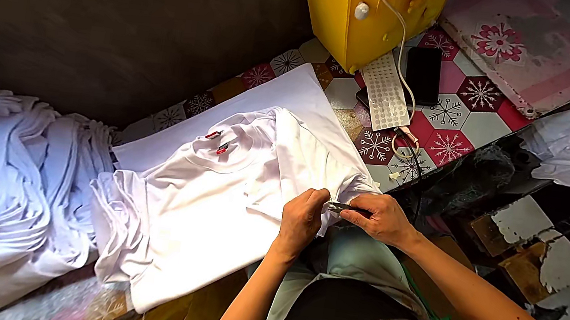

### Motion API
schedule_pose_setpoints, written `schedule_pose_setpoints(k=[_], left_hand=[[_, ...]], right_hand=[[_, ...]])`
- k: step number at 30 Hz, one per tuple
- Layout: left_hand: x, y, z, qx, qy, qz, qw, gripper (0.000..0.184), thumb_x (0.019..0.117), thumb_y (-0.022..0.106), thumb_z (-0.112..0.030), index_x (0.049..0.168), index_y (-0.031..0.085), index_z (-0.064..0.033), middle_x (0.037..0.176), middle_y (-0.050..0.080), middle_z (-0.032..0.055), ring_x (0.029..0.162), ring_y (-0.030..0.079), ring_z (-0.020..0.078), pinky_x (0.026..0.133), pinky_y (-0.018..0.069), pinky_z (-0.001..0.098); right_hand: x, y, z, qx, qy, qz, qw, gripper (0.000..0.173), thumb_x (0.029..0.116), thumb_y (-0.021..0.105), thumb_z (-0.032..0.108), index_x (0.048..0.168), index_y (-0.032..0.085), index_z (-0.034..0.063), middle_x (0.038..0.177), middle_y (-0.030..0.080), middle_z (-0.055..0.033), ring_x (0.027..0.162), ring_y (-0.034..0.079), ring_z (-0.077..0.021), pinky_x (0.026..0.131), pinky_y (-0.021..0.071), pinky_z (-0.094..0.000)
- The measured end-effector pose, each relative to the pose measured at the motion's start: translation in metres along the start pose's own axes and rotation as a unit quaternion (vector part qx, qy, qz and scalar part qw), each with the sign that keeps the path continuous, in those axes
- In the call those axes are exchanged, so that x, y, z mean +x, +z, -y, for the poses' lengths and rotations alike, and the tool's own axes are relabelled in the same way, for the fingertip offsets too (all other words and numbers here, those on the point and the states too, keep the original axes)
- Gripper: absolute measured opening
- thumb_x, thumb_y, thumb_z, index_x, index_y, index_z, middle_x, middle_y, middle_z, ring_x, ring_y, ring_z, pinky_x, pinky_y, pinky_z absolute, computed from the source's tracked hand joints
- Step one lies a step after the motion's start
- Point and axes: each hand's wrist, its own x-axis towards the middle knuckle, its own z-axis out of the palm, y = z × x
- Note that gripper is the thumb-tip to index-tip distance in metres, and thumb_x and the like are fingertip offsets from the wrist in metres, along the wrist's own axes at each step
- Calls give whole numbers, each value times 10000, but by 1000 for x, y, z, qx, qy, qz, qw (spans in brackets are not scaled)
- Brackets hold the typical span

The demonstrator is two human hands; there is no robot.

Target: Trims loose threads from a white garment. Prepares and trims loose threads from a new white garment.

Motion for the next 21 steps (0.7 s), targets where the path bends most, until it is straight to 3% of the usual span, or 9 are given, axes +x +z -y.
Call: schedule_pose_setpoints(k=[9,14,21], left_hand=[[1,1,0,-2,-2,-3,1000,210,1007,505,-24,940,702,10,808,704,120,757,695,194,717,570,314],[1,0,0,-31,-21,6,999,208,1009,504,-16,955,703,17,843,723,117,784,704,175,753,575,305],[4,1,0,-35,-22,12,999,205,996,498,0,945,696,0,814,714,97,736,687,175,695,567,323]], right_hand=[[0,2,2,-35,-2,-42,999,444,1005,605,399,783,746,43,704,685,-77,646,630,-141,608,489,-346],[0,-4,5,-60,0,-15,998,492,1003,581,463,818,740,37,714,676,-88,635,618,-177,583,477,-378],[4,-10,13,-113,-44,7,993,512,1000,575,482,795,731,40,674,647,-92,608,616,-202,542,460,-389]])
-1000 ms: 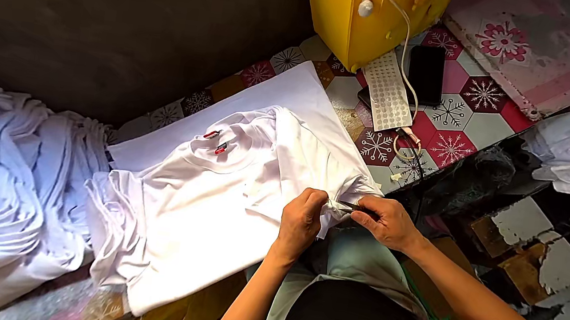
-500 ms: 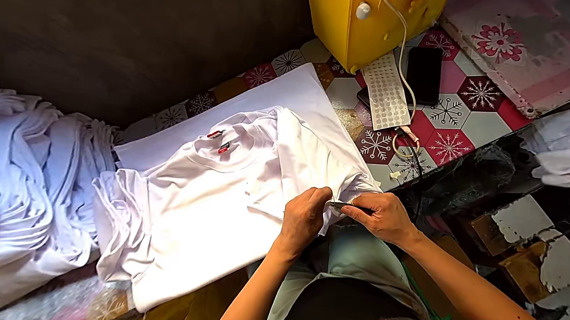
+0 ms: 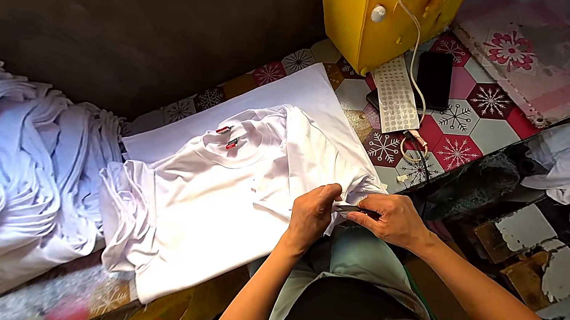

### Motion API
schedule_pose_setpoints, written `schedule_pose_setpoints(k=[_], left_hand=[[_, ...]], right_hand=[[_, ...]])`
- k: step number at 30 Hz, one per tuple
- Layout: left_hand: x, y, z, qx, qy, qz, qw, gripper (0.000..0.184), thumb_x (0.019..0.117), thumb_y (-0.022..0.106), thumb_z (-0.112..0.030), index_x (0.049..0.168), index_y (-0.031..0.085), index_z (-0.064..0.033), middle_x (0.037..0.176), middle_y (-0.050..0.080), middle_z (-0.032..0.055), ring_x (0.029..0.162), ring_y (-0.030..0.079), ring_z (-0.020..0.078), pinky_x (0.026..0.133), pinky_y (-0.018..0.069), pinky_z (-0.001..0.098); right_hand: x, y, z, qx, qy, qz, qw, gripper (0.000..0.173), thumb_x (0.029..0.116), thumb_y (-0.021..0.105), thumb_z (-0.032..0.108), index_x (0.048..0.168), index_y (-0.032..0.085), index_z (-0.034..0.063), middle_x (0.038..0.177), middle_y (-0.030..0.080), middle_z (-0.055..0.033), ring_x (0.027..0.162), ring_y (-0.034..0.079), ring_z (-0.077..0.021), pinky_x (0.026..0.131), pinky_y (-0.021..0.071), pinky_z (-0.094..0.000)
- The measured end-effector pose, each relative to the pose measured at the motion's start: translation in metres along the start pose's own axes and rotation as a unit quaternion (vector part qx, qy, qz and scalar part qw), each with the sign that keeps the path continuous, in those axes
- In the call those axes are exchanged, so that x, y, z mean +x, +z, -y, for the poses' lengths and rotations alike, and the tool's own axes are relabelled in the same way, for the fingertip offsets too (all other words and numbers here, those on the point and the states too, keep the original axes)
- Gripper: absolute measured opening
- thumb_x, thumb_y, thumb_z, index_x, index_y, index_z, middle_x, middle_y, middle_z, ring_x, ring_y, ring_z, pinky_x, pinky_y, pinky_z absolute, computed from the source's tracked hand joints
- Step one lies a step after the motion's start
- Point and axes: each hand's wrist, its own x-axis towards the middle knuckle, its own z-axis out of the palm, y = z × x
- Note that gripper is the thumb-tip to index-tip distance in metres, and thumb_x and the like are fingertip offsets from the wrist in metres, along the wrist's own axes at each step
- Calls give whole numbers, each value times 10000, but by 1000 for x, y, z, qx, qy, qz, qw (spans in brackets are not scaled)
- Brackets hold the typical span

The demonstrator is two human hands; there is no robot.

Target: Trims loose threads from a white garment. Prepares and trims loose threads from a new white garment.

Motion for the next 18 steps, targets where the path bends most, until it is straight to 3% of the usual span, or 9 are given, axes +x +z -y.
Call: schedule_pose_setpoints(k=[8,11,13,15,18], left_hand=[[4,-1,-1,-24,-25,-11,999,201,994,492,14,974,692,8,857,719,92,721,675,150,683,565,305],[-3,-8,-1,-49,-57,-43,996,201,971,488,36,999,687,34,879,716,104,767,683,134,734,576,281],[-11,-17,-1,-59,-75,-73,993,201,984,481,34,999,681,53,874,711,110,798,684,118,763,570,261],[-26,-34,-3,-47,-104,-99,989,196,1014,498,-10,987,677,66,862,703,94,804,672,80,783,562,237],[-68,-93,-1,19,-177,-127,976,191,998,555,-44,974,680,98,851,713,76,783,672,21,750,566,190]], right_hand=[[-1,-6,3,-53,-31,-17,998,530,977,583,519,792,714,40,643,604,-82,539,569,-207,474,414,-379],[0,-2,-1,59,53,-16,997,536,927,655,544,853,729,18,757,676,-90,659,606,-156,597,486,-352],[4,9,-5,152,102,7,983,580,863,731,563,979,732,-5,900,673,-75,786,588,-100,703,493,-296],[7,22,-3,228,138,34,963,497,855,793,439,1062,728,-8,998,685,-48,830,574,-18,740,481,-199],[10,31,9,332,187,27,924,205,899,771,195,978,712,16,884,682,38,725,579,66,682,497,-121]])
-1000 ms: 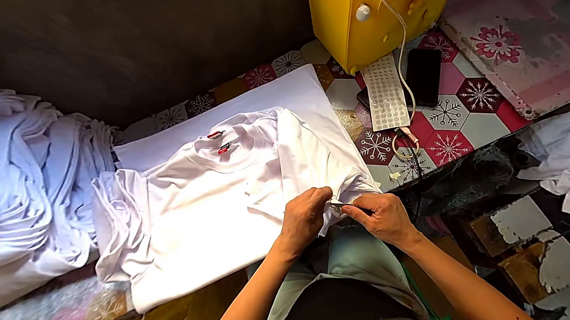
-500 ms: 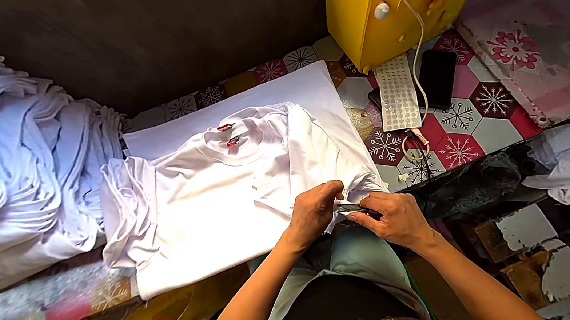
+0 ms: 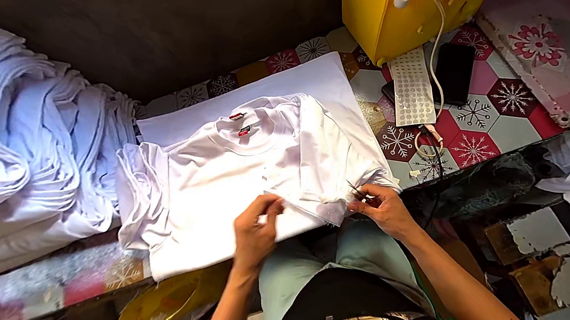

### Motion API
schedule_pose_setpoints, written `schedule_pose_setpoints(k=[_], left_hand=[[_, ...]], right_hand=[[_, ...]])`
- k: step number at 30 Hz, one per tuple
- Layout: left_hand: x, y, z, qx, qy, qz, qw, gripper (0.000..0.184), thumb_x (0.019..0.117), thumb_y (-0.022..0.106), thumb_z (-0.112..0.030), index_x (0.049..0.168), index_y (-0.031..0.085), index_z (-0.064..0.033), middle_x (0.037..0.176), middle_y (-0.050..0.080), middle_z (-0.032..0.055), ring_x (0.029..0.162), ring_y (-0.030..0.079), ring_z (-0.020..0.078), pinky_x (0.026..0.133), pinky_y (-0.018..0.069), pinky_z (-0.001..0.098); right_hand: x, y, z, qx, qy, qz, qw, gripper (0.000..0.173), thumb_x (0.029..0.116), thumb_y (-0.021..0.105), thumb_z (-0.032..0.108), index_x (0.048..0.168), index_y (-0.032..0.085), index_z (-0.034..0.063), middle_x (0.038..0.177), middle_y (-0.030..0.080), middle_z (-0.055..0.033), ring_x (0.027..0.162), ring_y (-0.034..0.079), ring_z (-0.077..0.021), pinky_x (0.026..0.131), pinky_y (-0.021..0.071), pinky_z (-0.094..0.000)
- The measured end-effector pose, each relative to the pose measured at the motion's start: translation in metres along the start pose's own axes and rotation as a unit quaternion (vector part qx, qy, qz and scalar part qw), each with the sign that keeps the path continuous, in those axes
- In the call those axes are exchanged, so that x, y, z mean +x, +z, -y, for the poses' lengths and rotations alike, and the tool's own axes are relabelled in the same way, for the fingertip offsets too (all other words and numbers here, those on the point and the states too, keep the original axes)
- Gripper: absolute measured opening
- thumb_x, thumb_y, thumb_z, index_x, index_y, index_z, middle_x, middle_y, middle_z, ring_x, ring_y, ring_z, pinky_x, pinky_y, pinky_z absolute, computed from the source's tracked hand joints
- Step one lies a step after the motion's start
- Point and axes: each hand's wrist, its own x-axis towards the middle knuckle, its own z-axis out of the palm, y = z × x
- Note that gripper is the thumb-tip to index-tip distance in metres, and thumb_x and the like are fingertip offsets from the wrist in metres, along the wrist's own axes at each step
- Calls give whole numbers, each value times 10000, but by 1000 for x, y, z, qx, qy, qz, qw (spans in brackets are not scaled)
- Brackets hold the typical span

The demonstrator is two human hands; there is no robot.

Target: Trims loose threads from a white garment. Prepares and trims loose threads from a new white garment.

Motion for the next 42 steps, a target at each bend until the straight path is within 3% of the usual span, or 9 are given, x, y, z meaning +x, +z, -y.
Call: schedule_pose_setpoints(k=[3,6,7,12,18,24,28,32,42], left_hand=[[-32,-102,25,235,-145,-65,959,234,1007,571,-104,1032,677,103,882,709,173,779,700,182,730,585,341],[-59,-169,40,376,-312,-101,867,499,931,650,-74,1355,522,155,1390,439,463,1295,423,648,1066,308,753],[-59,-169,40,372,-309,-110,868,575,923,667,-84,1411,474,150,1469,359,457,1373,329,648,1123,250,735],[-4,-34,-7,49,-67,4,997,378,974,608,-96,1264,601,146,1301,635,282,1245,617,317,1054,490,433],[41,76,-28,-160,120,250,947,496,1068,513,-273,1398,497,97,1148,699,154,1108,661,202,1023,508,394],[42,73,-36,-323,-67,280,901,283,946,640,-19,1212,564,41,921,688,-42,805,650,7,780,560,215],[45,65,-44,-339,-205,249,884,202,942,627,31,1136,584,-7,883,725,-27,811,692,50,819,579,249],[52,64,-52,-350,-254,224,873,163,963,595,47,1114,593,-14,852,725,-22,783,689,43,795,571,226],[55,72,-61,-347,-268,216,872,365,967,582,56,1299,443,-4,848,725,15,757,693,59,774,568,229]], right_hand=[[-2,4,8,80,17,-10,997,47,919,716,90,946,691,60,818,661,94,701,588,63,678,515,-132],[-3,8,10,139,39,-6,990,31,923,680,89,910,683,117,699,597,151,537,456,87,511,385,-108],[-3,9,11,155,46,-1,987,43,930,670,95,904,680,128,681,580,155,511,423,86,486,354,-108],[0,12,18,194,63,12,979,77,972,625,105,922,675,136,648,556,156,471,376,82,446,319,-111],[-10,4,22,170,41,12,985,62,983,615,170,945,659,150,682,577,160,499,418,77,466,356,-122],[-9,-2,27,153,48,5,987,58,991,594,135,965,646,128,681,553,159,497,395,82,468,340,-115],[-7,1,16,-8,-47,-94,994,256,1008,621,212,1090,698,-18,984,685,-10,818,621,26,744,538,-161],[-21,-4,8,-175,-142,-162,961,478,1037,524,423,1004,702,-19,816,658,-51,688,564,-32,636,483,-209],[-29,-1,-1,-217,-180,-161,946,427,973,649,398,836,711,-1,682,598,-57,618,533,-74,577,442,-225]])
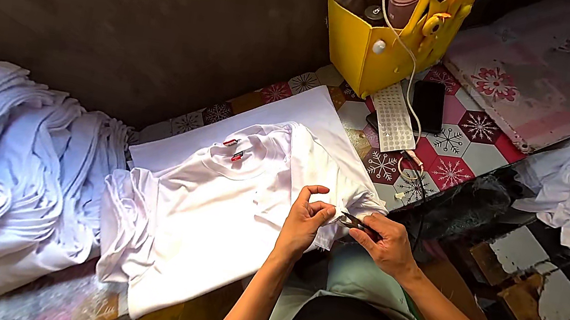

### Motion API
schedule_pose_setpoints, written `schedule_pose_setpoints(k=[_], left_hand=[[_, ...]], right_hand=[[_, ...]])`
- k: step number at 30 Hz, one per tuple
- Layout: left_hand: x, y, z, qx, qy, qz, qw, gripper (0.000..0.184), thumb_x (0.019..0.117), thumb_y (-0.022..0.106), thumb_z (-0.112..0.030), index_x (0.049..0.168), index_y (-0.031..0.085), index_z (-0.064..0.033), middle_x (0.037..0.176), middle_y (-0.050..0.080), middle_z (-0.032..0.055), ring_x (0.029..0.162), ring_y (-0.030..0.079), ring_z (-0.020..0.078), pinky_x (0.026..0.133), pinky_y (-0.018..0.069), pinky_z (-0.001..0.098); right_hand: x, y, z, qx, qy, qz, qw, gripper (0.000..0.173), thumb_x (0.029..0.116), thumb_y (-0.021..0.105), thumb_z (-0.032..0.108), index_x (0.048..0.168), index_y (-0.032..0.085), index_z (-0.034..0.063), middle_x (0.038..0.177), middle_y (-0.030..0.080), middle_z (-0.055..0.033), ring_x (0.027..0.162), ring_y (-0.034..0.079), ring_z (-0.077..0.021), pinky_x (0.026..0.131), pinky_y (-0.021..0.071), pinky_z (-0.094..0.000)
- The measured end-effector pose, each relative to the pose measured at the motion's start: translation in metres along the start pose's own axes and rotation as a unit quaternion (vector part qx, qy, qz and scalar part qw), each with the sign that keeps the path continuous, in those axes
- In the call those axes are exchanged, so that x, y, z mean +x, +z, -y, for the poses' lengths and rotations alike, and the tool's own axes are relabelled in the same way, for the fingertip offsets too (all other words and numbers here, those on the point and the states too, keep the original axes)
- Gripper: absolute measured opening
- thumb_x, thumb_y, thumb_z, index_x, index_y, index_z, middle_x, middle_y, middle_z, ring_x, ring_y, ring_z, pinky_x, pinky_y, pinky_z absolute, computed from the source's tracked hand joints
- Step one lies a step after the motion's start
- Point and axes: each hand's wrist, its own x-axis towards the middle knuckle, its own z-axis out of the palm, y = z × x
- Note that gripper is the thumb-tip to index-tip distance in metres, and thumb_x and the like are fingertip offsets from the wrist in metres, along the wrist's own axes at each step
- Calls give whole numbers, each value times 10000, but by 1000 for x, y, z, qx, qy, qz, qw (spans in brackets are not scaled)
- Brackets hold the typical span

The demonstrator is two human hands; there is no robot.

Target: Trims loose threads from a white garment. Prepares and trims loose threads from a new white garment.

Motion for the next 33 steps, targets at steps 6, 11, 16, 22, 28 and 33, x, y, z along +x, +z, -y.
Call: schedule_pose_setpoints(k=[6,11,16,22,28,33], left_hand=[[0,0,0,22,8,8,1000,370,971,585,36,1313,445,24,867,725,21,767,693,60,780,570,239],[-1,2,-1,37,6,11,999,348,970,598,38,1293,470,17,854,726,21,753,692,59,776,568,235],[-1,3,-2,37,-4,9,999,329,968,604,44,1274,486,8,838,723,17,738,684,48,764,562,222],[-2,2,-1,46,-6,8,999,297,974,604,32,1253,505,8,832,722,8,731,679,38,755,558,218],[-3,-2,0,55,13,11,998,251,995,578,17,1239,521,4,832,715,-2,732,671,31,750,555,213],[-2,-3,3,94,45,29,994,211,1008,553,2,1219,541,7,835,713,-14,741,672,25,763,563,222]], right_hand=[[3,-2,3,-39,-32,-19,999,406,960,664,378,820,722,2,662,607,-79,592,558,-119,555,457,-262],[4,-4,5,-144,-89,-54,984,426,956,652,408,800,727,19,622,588,-84,524,551,-163,475,428,-299],[5,-5,6,-208,-141,-82,964,420,962,640,404,804,736,27,618,598,-87,512,571,-186,445,424,-315],[5,-7,6,-229,-146,-87,958,418,973,632,375,742,707,34,595,579,-83,501,563,-190,438,410,-316],[1,-20,3,-141,-60,-16,988,466,963,643,438,815,719,2,663,602,-101,548,541,-169,497,429,-311],[1,-23,1,-66,5,43,997,496,981,625,459,775,708,15,656,589,-75,598,549,-142,557,447,-312]])
